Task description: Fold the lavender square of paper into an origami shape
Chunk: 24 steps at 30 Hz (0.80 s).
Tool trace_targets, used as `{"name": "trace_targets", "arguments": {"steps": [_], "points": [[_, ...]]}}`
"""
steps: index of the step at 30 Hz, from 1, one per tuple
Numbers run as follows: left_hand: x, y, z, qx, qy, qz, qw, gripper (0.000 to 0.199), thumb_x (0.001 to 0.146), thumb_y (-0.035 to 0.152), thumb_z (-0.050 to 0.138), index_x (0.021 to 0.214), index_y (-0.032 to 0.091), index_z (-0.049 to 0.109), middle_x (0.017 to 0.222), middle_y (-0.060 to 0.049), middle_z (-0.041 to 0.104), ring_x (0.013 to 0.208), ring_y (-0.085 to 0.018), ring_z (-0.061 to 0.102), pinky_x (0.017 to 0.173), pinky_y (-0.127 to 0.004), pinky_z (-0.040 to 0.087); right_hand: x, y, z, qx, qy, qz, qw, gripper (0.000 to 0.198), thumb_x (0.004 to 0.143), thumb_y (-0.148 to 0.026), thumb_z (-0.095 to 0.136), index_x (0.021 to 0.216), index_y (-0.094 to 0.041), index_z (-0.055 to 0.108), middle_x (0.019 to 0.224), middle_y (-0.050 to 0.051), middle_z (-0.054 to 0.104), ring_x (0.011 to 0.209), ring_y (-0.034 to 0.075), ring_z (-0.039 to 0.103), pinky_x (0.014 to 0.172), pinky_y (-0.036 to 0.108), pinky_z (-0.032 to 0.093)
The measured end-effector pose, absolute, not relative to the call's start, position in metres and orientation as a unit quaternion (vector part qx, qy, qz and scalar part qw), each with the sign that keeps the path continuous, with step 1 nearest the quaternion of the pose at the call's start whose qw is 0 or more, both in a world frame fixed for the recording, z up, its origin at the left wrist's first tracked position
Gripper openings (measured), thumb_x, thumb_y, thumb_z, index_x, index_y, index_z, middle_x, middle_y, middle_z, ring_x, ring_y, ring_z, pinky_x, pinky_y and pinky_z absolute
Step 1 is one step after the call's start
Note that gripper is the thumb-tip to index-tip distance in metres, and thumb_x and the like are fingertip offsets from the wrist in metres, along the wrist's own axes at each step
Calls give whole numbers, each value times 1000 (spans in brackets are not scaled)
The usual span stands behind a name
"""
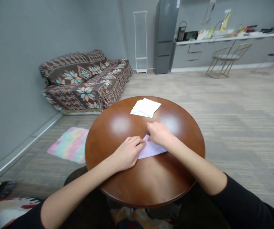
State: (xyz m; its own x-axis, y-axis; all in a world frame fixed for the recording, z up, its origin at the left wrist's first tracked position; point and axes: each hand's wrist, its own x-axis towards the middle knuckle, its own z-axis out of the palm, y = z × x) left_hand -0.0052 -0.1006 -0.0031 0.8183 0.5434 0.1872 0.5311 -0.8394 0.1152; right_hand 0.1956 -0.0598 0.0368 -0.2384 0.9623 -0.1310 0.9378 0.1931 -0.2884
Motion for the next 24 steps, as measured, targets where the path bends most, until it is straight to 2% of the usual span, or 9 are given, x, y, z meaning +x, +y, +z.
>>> {"name": "trace_targets", "arguments": {"steps": [2,5,7,10,13,14,18,21,24], "points": [[0,-103,-2,949,296,107,24,33,92,12,45,122,12,60,117,-14,63,114,-28,56,97,-41,45,195,-68,36,-621,-779,75,38,28,80,-16,71,108,-16,66,105,14,73,100,32,67,73,35,43],[9,-108,-1,938,328,111,21,28,92,16,47,115,12,62,109,-15,62,108,-29,57,93,-42,47,197,-82,30,-597,-801,-6,42,14,87,-16,67,101,-17,68,108,12,72,103,31,66,78,37,43],[12,-110,-1,932,342,117,24,27,92,18,49,114,11,62,108,-15,62,106,-29,57,91,-43,48,199,-92,23,-569,-820,-14,61,10,92,-16,62,98,-17,70,110,11,73,106,29,66,82,38,43],[11,-108,-1,930,346,121,39,27,93,21,49,115,12,62,111,-15,62,108,-29,56,92,-43,49,203,-105,7,-527,-844,6,99,18,97,-14,54,98,-18,71,110,10,75,108,27,66,91,40,44],[6,-104,-4,933,334,125,60,29,97,26,49,119,14,62,118,-14,63,114,-28,56,98,-43,47,208,-116,-12,-510,-846,17,158,25,101,-15,47,109,-15,70,121,13,73,111,26,67,90,40,48],[4,-103,-5,933,330,129,62,31,97,28,48,123,14,60,123,-14,63,118,-28,55,101,-43,46,210,-118,-18,-503,-846,11,176,27,101,-15,45,113,-15,69,124,14,72,114,27,66,95,42,47],[3,-102,-12,931,334,144,44,45,100,30,46,139,11,51,146,-16,54,136,-28,46,113,-45,37,215,-117,-30,-494,-848,-18,189,34,104,-17,39,126,-17,65,134,13,69,133,33,56,114,64,27],[5,-96,-13,927,350,132,33,49,100,32,45,144,11,47,150,-17,51,139,-29,44,115,-47,35,216,-104,-25,-492,-855,-6,163,39,103,-14,36,133,-20,60,139,11,66,141,34,48,115,74,16],[6,-86,-9,925,360,118,32,55,98,35,46,147,11,45,152,-19,49,140,-31,42,115,-49,34,215,-91,-15,-487,-862,15,137,43,101,-13,35,137,-19,58,141,12,64,145,36,42,112,80,11]]}}
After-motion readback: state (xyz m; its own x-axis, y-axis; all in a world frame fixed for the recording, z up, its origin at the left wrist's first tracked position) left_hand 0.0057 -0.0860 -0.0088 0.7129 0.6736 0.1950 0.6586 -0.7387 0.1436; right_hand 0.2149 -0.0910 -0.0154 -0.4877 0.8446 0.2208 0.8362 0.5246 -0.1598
